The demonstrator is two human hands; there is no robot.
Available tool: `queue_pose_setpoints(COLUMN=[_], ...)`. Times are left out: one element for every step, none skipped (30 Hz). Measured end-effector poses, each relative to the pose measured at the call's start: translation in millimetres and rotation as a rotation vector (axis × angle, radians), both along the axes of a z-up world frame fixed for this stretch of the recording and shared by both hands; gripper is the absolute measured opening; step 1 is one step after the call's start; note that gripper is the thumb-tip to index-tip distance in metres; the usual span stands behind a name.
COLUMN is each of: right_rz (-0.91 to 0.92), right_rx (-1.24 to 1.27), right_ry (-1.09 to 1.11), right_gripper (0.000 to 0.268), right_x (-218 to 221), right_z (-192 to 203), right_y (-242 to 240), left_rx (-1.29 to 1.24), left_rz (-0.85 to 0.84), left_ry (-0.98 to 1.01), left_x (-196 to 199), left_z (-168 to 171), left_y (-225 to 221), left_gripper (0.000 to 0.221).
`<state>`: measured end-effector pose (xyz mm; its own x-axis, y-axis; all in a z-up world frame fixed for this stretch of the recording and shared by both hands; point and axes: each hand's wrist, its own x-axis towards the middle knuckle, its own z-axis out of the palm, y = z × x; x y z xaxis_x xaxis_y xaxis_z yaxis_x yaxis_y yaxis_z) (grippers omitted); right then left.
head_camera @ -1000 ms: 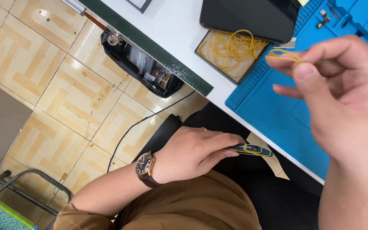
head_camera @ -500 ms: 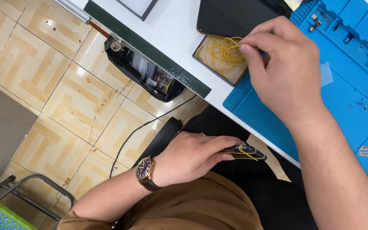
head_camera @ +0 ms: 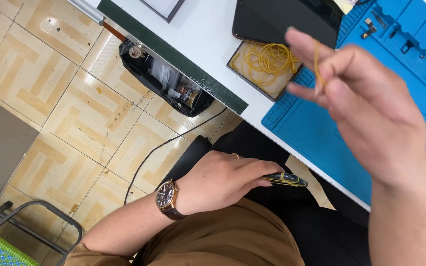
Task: The person wipes the back and front of a black smartphone with a white cloth. They then pick up several yellow rubber bands and wrap them around the phone multiple times, securing it with a crisscross pattern.
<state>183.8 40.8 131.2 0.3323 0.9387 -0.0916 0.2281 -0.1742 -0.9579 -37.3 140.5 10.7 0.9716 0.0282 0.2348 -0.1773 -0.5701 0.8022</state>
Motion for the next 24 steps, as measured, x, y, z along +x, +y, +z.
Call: queue_pose_setpoints(right_rz=[0.003, -0.050, -0.102, -0.104, -0.091, -0.077, -0.080, 0.019, 0.119, 0.111, 0.308, 0.506, 0.499, 0.518, 0.535, 0.530, 0.406, 0.287, 0.288, 0.238, 0.185, 0.178, 0.192, 0.207], right_rx=[-0.001, -0.081, -0.161, -0.166, -0.344, -0.522, -0.525, -0.605, -0.684, -0.685, -0.981, -1.276, -1.277, -1.224, -1.170, -1.167, -1.076, -0.977, -0.969, -0.703, -0.437, -0.434, -0.595, -0.757], right_ry=[0.003, -0.097, -0.197, -0.195, -0.377, -0.562, -0.562, -0.535, -0.507, -0.507, -0.599, -0.683, -0.679, -0.632, -0.587, -0.585, -0.482, -0.385, -0.385, -0.265, -0.147, -0.147, -0.175, -0.201], right_gripper=[0.016, 0.024, 0.040, 0.040, 0.036, 0.041, 0.041, 0.049, 0.060, 0.060, 0.074, 0.092, 0.092, 0.070, 0.050, 0.050, 0.058, 0.068, 0.068, 0.060, 0.057, 0.057, 0.058, 0.061], right_x=[-5.7, -12.0, -18.0, -22.2, -26.2, -30.4, -31.2, -32.2, -33.1, -37.7, -42.1, -46.8, -48.0, -49.2, -50.5, -47.9, -45.6, -42.1, -36.0, -31.3, -26.4, -29.8, -32.8, -36.3], right_z=[5.0, 10.2, 15.4, 18.4, 21.7, 25.2, 16.4, 8.2, 0.5, 0.3, 0.2, -0.1, -1.9, -3.9, -5.9, -6.0, -6.1, -6.9, -5.7, -3.9, -2.2, -5.0, -7.8, -10.5], right_y=[-11.5, -24.4, -37.6, -46.8, -56.5, -66.7, -79.8, -93.0, -106.6, -100.3, -94.2, -87.9, -91.7, -95.2, -98.4, -111.4, -124.1, -135.4, -143.7, -153.7, -164.0, -166.7, -169.4, -172.3], left_rx=[-0.001, 0.031, 0.064, 0.059, 0.106, 0.155, 0.153, 0.174, 0.195, 0.195, 0.232, 0.269, 0.270, 0.269, 0.267, 0.271, 0.172, 0.078, 0.085, 0.108, 0.130, 0.134, 0.200, 0.264], left_rz=[0.003, -0.016, -0.036, -0.038, -0.057, -0.077, -0.080, -0.098, -0.116, -0.123, -0.160, -0.197, -0.204, -0.218, -0.232, -0.237, -0.236, -0.229, -0.227, -0.226, -0.224, -0.231, -0.261, -0.293], left_ry=[0.003, -0.034, -0.071, -0.069, -0.068, -0.069, -0.070, -0.075, -0.079, -0.082, -0.127, -0.170, -0.172, -0.164, -0.157, -0.156, -0.158, -0.159, -0.156, -0.127, -0.097, -0.098, -0.077, -0.055], left_x=[-0.7, -1.5, -2.1, -3.4, -4.4, -5.0, -5.0, -4.6, -3.9, -7.5, -11.2, -15.7, -15.7, -15.6, -15.5, -14.4, -13.5, -12.8, -14.1, -15.4, -16.4, -18.7, -20.8, -23.1], left_z=[0.8, 1.3, 1.8, -0.7, -2.9, -5.4, -6.3, -6.5, -6.4, -11.9, -17.3, -22.3, -16.1, -10.0, -3.8, -0.9, 2.0, 5.2, 6.8, 8.3, 9.8, 5.5, 1.3, -2.9], left_y=[2.7, 4.6, 6.1, 6.3, 6.0, 5.5, 2.4, -0.1, -3.1, -7.9, -13.0, -17.8, -19.8, -21.2, -22.4, -21.9, -21.2, -19.9, -18.4, -17.8, -17.5, -20.0, -22.5, -25.1], left_gripper=[0.027, 0.024, 0.022, 0.022, 0.029, 0.041, 0.041, 0.047, 0.053, 0.053, 0.067, 0.085, 0.085, 0.079, 0.073, 0.073, 0.061, 0.050, 0.050, 0.059, 0.068, 0.068, 0.077, 0.087])
